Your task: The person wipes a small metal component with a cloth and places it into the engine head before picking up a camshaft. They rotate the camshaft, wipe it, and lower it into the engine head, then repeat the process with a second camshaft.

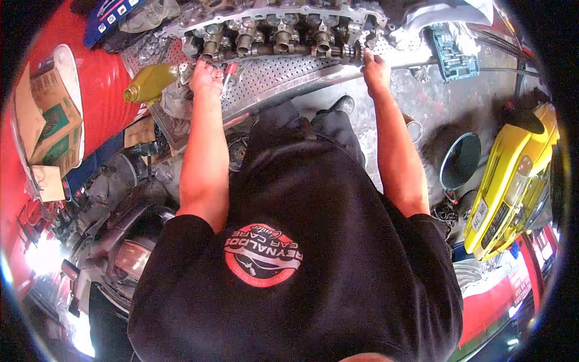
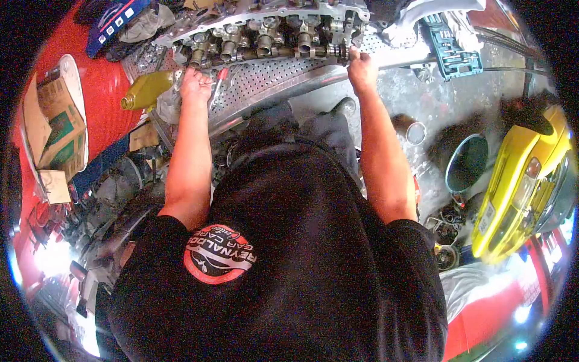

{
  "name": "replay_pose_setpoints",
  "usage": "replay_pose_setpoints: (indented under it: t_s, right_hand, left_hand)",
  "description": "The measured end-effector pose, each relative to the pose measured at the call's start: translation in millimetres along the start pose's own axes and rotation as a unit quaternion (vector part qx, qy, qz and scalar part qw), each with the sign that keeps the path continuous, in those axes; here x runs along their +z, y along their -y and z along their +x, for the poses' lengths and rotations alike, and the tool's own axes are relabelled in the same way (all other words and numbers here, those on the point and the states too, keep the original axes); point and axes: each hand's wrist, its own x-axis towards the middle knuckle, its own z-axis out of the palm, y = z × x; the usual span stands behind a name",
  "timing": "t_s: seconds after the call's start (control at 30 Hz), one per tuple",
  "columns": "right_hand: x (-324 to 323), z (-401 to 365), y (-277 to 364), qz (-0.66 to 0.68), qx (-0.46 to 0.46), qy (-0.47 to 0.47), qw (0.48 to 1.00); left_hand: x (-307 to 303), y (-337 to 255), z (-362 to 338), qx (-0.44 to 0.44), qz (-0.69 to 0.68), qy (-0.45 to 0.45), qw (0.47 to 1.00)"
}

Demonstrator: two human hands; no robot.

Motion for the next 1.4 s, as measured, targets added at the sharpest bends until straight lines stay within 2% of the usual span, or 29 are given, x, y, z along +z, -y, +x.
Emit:
replay_pose_setpoints:
  t_s: [0.2, 0.33, 0.43, 0.57, 0.6, 0.7, 0.83, 0.93, 1.03, 1.07, 1.13, 1.17, 1.23, 1.27, 1.3, 1.37, 1.4]
  right_hand:
    - [-7.0, -2.1, 15.7, -0.087, 0.033, 0.020, 0.995]
    - [-6.0, -9.9, 22.9, 0.070, 0.117, 0.022, 0.990]
    - [-3.0, -19.2, 32.4, 0.173, 0.152, 0.004, 0.973]
    - [-9.0, -26.2, 47.6, 0.174, 0.193, 0.019, 0.966]
    - [-16.0, -26.0, 42.3, 0.134, 0.129, 0.063, 0.980]
    - [-17.3, -17.9, 43.7, 0.194, 0.198, 0.047, 0.960]
    - [-12.3, -17.1, 42.0, 0.226, 0.197, 0.027, 0.954]
    - [-7.0, -11.0, 35.8, 0.225, 0.209, 0.022, 0.951]
    - [-3.7, -22.0, 41.8, 0.220, 0.212, -0.012, 0.952]
    - [-6.6, -24.9, 47.9, 0.205, 0.219, -0.003, 0.954]
    - [-3.2, -17.8, 37.6, 0.166, 0.223, -0.015, 0.960]
    - [-3.4, -27.1, 51.2, 0.204, 0.234, -0.029, 0.950]
    - [-1.9, -15.7, 30.9, 0.201, 0.243, 0.004, 0.949]
    - [4.8, -13.9, 19.8, 0.240, 0.214, -0.027, 0.946]
    - [3.4, -15.0, 15.7, 0.303, 0.208, 0.010, 0.930]
    - [-7.8, -28.6, 7.8, 0.392, 0.177, 0.066, 0.900]
    - [-13.7, -37.2, 3.4, 0.378, 0.186, 0.072, 0.904]
  left_hand:
    - [9.1, -4.3, 0.3, -0.029, 0.039, -0.068, 0.996]
    - [10.0, -2.5, 5.3, -0.031, 0.055, -0.097, 0.993]
    - [-2.9, 0.1, 12.0, -0.047, 0.041, -0.061, 0.996]
    - [-6.3, 1.2, -3.3, -0.071, -0.060, 0.023, 0.995]
    - [-9.0, 4.7, 3.2, -0.063, -0.065, 0.015, 0.996]
    - [-7.3, -2.2, 5.2, -0.062, -0.042, 0.013, 0.997]
    - [-0.1, -0.3, 6.7, -0.032, -0.002, -0.035, 0.999]
    - [-2.0, 0.4, 9.2, -0.035, -0.038, -0.036, 0.998]
    - [-2.9, -2.9, 13.4, -0.074, -0.048, -0.022, 0.996]
    - [-5.0, -3.2, 17.6, -0.070, -0.019, 0.002, 0.997]
    - [-3.8, -3.9, 21.9, -0.064, 0.018, -0.009, 0.998]
    - [-1.1, -6.2, 19.6, -0.062, 0.045, -0.005, 0.997]
    - [7.7, -7.0, 13.7, -0.062, 0.040, -0.057, 0.996]
    - [-4.3, -6.0, 28.2, -0.075, 0.039, -0.020, 0.996]
    - [-12.1, -5.7, 36.6, -0.083, 0.042, -0.003, 0.996]
    - [-12.9, -2.0, 19.9, -0.040, 0.094, -0.019, 0.995]
    - [-19.6, -1.0, 15.0, -0.034, 0.118, -0.024, 0.992]
